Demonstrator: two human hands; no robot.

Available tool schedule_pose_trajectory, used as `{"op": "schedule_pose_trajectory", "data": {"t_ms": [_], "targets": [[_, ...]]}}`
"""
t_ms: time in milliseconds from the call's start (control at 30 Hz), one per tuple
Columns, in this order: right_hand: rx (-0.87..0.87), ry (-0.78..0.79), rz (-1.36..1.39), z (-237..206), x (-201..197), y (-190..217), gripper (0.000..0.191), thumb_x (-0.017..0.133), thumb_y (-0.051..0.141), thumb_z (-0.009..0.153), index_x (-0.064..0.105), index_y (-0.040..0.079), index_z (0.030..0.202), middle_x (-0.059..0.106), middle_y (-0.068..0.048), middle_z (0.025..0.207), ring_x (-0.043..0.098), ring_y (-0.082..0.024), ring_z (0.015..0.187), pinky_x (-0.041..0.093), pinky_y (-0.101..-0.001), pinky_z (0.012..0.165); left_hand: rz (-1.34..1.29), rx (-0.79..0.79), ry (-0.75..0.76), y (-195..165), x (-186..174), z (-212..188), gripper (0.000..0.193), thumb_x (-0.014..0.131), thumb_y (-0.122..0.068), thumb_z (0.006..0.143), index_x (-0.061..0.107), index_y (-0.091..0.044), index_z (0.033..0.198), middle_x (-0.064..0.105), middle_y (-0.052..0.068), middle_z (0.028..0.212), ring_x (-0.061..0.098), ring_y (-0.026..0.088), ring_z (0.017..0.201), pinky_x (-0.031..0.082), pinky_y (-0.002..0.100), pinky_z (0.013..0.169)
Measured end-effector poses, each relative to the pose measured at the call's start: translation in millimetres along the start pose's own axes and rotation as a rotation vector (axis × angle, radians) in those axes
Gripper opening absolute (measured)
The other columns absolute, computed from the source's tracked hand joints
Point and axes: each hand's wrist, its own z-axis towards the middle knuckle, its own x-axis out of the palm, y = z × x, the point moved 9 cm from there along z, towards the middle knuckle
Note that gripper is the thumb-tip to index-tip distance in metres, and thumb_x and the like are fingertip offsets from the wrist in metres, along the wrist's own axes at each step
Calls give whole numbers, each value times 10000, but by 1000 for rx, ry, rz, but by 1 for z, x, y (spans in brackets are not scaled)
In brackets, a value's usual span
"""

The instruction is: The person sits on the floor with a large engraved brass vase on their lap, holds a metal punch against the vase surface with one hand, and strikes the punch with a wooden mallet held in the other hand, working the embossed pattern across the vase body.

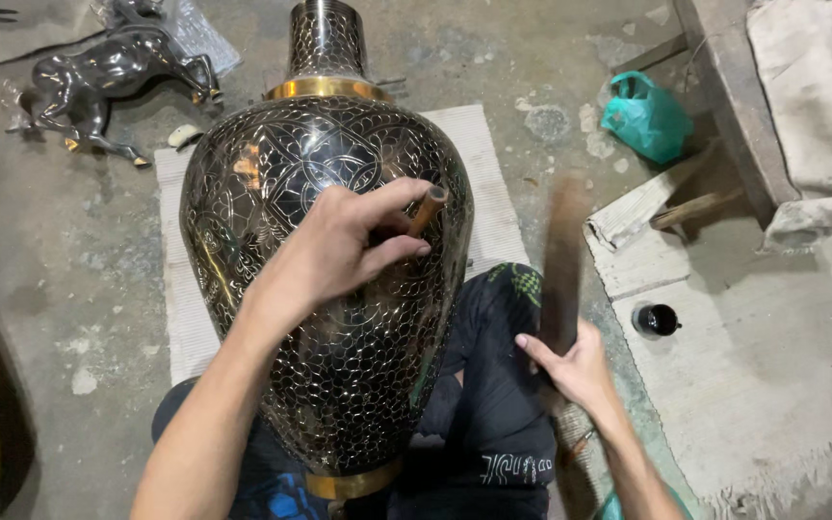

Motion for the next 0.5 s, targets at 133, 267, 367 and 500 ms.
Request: {"op": "schedule_pose_trajectory", "data": {"t_ms": [133,267,367,500], "targets": [[-11,-105,-520,2,-23,33,397,808,142,779,675,77,1147,714,-156,665,686,-232,502,516,-358,502,-54,109,-45,-8,-7,-3,488,808,-166,863,661,-100,1324,796,153,946,812,229,818,636,337,703],[-205,-135,-532,6,-32,69,426,778,108,765,653,65,1170,707,-186,704,723,-278,616,547,-348,559,-56,114,-47,-10,-8,-4,497,819,-180,869,651,-90,1328,789,166,967,808,243,855,633,326,728],[-201,-83,-757,15,-42,79,458,787,97,763,685,120,1209,740,-160,750,726,-300,644,551,-384,589,-46,117,-44,-12,-8,-4,478,824,-186,868,665,-90,1308,789,154,957,805,244,838,621,322,707],[-360,-208,-487,12,-80,119,405,802,138,807,665,96,1186,744,-130,876,752,-238,729,561,-359,638,-57,147,-58,-16,-9,-4,454,816,-171,880,667,-79,1299,792,127,953,806,221,813,612,313,686]]}}
